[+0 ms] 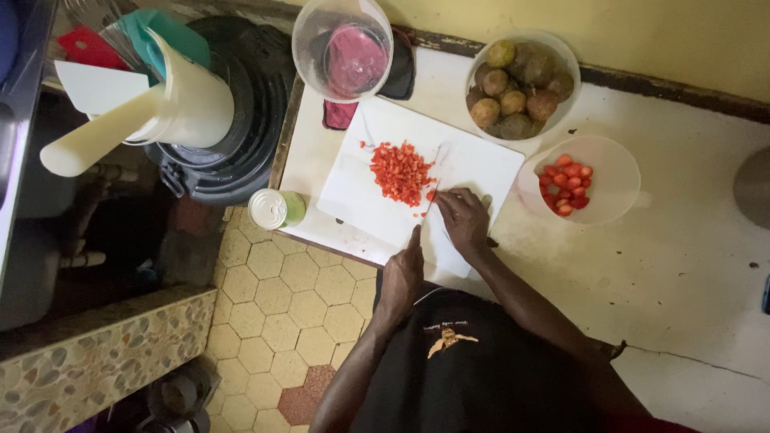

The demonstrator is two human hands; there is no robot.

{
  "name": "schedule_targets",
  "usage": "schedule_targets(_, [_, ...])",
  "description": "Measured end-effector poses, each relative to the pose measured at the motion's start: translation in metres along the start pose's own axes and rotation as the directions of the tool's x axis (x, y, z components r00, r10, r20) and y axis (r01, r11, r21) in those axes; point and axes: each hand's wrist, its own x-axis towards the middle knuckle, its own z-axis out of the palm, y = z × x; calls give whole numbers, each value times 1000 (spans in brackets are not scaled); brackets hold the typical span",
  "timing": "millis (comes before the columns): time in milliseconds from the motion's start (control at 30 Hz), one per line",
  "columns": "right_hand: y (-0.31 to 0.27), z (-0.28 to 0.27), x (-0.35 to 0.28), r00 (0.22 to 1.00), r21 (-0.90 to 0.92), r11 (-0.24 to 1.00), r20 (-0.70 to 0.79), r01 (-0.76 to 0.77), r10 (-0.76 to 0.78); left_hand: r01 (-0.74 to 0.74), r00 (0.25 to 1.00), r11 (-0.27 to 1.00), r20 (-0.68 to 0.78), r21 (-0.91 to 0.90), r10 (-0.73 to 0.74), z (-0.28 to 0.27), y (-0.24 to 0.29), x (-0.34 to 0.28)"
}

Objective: Dicing cherry tomatoes into small pieces on a cutting board using a kitchen knife

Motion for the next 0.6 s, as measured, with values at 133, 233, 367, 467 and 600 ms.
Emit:
schedule_targets(133, [10,8,-8,999,-68,997,-17,28,-29,-23,1000,999,-9,40,24,-6,7,-2])
schedule_targets(233, [15,10,-10,999,-73,996,-28,42,-44,-24,1000,997,-10,67,25,7,-10,-13])
schedule_targets(367, [22,13,-9,999,-58,998,-21,37,-38,-5,1000,993,5,118,4,15,-39,-35])
schedule_targets(467, [14,7,-12,1000,-36,999,-15,24,-24,29,1000,1000,4,1,-29,4,-36,-46])
schedule_targets(600, [20,10,-11,998,-21,999,-51,27,-28,42,999,999,-30,24,-42,-5,-19,-36])
